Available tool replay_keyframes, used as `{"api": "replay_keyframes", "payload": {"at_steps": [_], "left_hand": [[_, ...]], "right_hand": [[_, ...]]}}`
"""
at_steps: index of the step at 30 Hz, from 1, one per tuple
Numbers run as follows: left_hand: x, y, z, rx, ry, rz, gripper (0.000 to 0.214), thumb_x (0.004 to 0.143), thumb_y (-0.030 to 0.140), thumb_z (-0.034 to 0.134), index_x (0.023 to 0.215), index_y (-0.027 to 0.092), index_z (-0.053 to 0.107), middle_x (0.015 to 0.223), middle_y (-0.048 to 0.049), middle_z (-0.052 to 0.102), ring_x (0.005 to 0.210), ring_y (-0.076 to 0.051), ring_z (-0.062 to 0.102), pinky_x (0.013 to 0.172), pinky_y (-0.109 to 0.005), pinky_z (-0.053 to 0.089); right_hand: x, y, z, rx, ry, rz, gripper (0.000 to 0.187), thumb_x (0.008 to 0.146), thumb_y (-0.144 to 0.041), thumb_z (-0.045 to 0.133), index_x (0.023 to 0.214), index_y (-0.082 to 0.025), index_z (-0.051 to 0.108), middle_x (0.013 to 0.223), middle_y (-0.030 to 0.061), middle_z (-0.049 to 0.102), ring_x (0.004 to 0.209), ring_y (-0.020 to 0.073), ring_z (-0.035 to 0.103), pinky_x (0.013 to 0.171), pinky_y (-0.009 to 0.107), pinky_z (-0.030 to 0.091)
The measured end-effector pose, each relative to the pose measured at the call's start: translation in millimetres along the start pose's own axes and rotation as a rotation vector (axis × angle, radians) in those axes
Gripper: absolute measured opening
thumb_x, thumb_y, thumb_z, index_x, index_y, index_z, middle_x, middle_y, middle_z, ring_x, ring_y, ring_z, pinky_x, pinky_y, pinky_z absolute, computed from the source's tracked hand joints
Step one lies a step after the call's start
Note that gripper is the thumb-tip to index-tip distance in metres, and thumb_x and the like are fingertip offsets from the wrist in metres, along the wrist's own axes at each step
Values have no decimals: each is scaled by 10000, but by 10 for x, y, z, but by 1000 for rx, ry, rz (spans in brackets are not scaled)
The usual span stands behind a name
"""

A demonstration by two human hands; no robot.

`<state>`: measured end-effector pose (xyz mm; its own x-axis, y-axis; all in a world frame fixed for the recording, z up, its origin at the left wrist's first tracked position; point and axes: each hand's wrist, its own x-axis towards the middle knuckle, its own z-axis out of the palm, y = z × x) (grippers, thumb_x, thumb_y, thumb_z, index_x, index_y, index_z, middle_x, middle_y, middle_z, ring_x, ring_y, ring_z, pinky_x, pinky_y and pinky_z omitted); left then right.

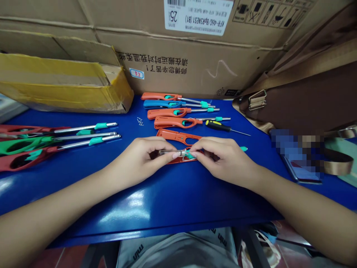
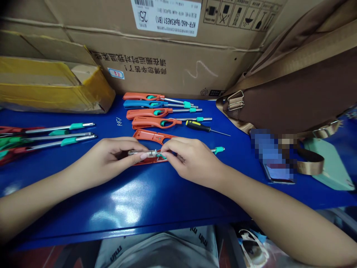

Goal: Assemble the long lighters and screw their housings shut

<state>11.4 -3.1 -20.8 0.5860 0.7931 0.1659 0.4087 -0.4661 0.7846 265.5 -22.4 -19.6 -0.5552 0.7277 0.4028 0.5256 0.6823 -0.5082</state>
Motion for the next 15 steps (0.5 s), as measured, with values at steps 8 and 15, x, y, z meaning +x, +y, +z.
{"api": "replay_keyframes", "payload": {"at_steps": [8,15], "left_hand": [[-9,14,4,-4,7,51,192,991,357,649,1003,244,803,963,18,802,848,-129,703,744,-208,520],[-17,31,-4,-18,-4,49,189,985,352,663,993,231,807,948,6,798,833,-131,696,735,-210,518]], "right_hand": [[-1,1,11,16,21,-30,104,967,-111,630,977,-156,723,881,11,747,623,77,553,574,217,414],[-11,-10,0,31,-4,-26,126,984,-127,605,1000,-192,711,943,25,773,715,113,644,619,239,466]]}}
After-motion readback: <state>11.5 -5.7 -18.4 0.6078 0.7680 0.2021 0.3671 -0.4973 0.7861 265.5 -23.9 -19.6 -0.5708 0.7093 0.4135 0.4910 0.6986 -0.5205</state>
